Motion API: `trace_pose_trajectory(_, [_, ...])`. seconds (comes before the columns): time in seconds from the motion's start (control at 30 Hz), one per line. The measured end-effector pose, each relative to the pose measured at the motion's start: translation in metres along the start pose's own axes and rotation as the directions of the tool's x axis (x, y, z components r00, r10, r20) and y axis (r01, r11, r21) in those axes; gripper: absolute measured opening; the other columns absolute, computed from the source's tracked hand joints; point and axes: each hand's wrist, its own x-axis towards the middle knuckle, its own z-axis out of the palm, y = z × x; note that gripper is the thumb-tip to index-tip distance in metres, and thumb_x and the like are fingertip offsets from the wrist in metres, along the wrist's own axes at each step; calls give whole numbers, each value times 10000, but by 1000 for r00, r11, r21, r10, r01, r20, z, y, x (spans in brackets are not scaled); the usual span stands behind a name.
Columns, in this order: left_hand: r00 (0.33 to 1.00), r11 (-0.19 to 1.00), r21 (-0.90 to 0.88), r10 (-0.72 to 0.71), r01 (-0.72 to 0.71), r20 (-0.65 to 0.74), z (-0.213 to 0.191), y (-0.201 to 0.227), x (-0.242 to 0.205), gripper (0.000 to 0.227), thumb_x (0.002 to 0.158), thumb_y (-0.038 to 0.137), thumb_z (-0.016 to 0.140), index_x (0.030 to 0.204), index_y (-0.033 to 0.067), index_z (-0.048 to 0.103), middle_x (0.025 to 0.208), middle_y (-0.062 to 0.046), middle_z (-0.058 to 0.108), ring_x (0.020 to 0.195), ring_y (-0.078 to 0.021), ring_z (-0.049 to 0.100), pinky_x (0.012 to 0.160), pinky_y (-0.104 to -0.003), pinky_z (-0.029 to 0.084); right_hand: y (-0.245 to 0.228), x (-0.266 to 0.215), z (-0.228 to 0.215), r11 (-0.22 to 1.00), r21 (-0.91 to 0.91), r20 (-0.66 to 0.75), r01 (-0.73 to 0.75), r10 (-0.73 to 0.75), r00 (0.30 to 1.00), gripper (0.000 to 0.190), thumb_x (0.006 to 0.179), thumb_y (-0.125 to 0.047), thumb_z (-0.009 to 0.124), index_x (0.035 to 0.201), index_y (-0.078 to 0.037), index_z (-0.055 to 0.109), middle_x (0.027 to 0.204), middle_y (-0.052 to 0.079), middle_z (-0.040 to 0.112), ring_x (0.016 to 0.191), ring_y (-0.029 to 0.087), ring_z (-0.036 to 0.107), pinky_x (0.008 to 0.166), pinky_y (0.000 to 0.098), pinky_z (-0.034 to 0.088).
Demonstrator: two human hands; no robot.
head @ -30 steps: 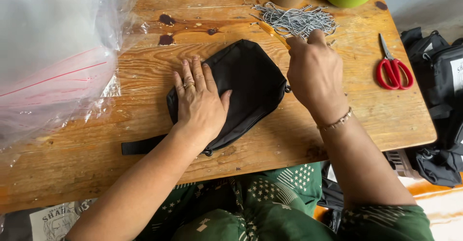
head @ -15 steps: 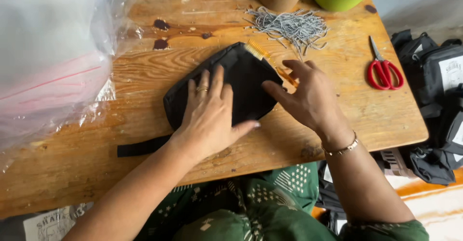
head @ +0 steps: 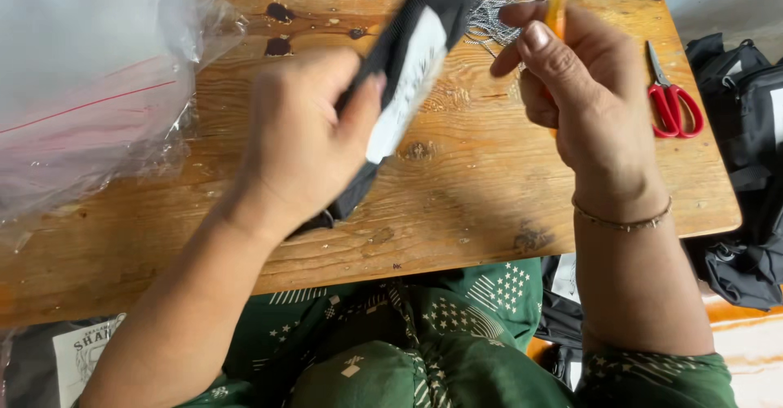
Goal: The person brushes the exterior of a small black pouch with a small brush, then attaches a metal chain and a character-shaped charm to the zipper pull. The person handles the pouch and charm by hand throughout the process.
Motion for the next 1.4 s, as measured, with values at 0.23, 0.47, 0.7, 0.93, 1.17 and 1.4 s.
trace_pose_trajectory(0.23, [955, 871, -457, -266, 181, -129, 23, 4, -2, 190, 1045, 97, 615, 861, 51, 626, 763, -30, 629, 664, -120, 530, 524, -276, 404, 12, -19, 43, 987, -150, 23, -62, 66, 998, 384, 985, -266, 671, 1275, -19, 622, 1023, 1, 610, 963, 96, 582, 874, 214, 516])
trace_pose_trajectory(0.47, [922, 677, -671, -386, 302, 25, 37, 13, -12, 182, 998, 227, 670, 881, 111, 592, 730, 46, 575, 639, -26, 517, 522, -191, 456, 33, -27, 49, 991, -81, -10, -104, 104, 995, 175, 956, -165, 735, 1081, -65, 663, 839, -55, 562, 726, 19, 468, 632, 165, 393])
trace_pose_trajectory(0.7, [925, 754, -572, -379, 324, 25, 31, 7, -13, 158, 986, 61, 703, 891, 102, 583, 746, 36, 576, 631, -21, 479, 514, -180, 410, 30, -28, 42, 992, -124, -107, -37, 24, 994, 120, 1038, -143, 666, 934, -117, 611, 708, -61, 483, 607, 31, 387, 533, 193, 311])
trace_pose_trajectory(0.93, [934, 904, -322, -334, 281, -123, 7, 15, -6, 466, 932, -37, 674, 1291, 6, 379, 647, -39, 573, 513, -112, 517, 471, -247, 402, 15, -27, 35, 997, 79, -236, 16, 3, 972, 127, 1006, -124, 689, 911, -71, 625, 629, -11, 461, 486, 63, 382, 429, 195, 303])
trace_pose_trajectory(1.17, [982, 983, 74, 176, -171, -65, -6, 65, -15, 306, 1062, 269, 559, 908, 38, 686, 989, -129, 592, 958, -350, 575, 1000, -514, 359, 14, -28, 52, 976, 166, -231, -144, 181, 956, 141, 978, -190, 664, 878, -107, 610, 568, -22, 461, 416, 46, 384, 341, 201, 269])
trace_pose_trajectory(1.4, [977, 975, 142, 147, -169, 155, 7, 63, -31, 675, 810, 573, 922, 1074, 23, 631, 917, -83, 668, 1013, -319, 622, 1179, -668, 248, 18, -22, 50, 924, 343, -166, -172, 240, 957, 113, 954, -171, 654, 879, -102, 606, 543, -7, 435, 387, 59, 355, 312, 220, 226])
